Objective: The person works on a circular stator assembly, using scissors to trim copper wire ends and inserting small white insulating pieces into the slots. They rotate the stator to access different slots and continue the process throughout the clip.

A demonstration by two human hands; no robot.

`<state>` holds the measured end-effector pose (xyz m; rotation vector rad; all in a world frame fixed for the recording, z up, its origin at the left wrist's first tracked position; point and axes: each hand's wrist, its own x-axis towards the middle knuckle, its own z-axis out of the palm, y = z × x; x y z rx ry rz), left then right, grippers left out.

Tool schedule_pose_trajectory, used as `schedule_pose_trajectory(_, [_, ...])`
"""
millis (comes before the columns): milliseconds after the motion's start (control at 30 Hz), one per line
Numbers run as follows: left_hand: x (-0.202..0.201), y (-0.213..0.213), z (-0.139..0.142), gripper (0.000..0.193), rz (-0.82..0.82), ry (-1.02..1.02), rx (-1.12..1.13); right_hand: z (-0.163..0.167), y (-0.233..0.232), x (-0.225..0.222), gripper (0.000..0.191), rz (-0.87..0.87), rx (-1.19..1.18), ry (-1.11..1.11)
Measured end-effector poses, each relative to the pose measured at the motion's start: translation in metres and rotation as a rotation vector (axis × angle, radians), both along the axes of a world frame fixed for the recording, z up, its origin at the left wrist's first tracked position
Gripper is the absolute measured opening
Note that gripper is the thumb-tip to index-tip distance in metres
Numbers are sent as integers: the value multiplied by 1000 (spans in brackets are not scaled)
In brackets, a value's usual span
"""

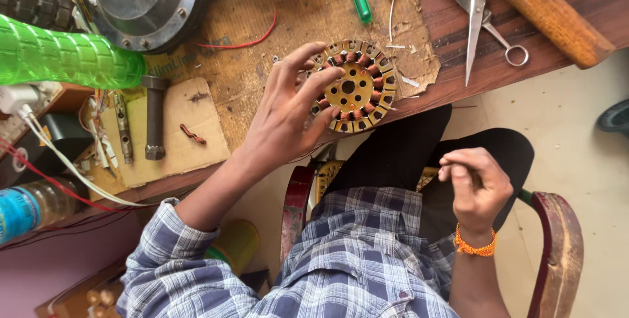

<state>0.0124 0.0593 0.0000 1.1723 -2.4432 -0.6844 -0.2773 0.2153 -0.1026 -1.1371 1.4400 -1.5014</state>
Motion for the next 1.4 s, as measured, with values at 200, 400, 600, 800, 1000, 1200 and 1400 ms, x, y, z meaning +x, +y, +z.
schedule_pose_trajectory(200, [-11,-40,-7,137,-301,-343,-126,29,-42,15,10,41,-65,171])
schedule_pose_trajectory(400, [-20,-47,-26,146,-294,-288,-68,23,-26,12,11,17,4,170])
schedule_pose_trajectory(600, [-32,-13,-40,138,59,-107,-74,15,-7,-11,9,-192,-97,27])
schedule_pose_trajectory(800, [-45,5,-43,139,141,-130,-113,30,-10,-22,8,-184,-182,23])
schedule_pose_trajectory(1000, [-14,-4,-29,113,199,119,-368,57,-20,-15,8,31,-166,255])
schedule_pose_trajectory(1200, [16,23,-9,20,381,400,-75,84,-76,-4,12,255,-193,470])
schedule_pose_trajectory(1400, [15,45,0,12,290,392,-174,98,-149,-4,58,543,-391,822])
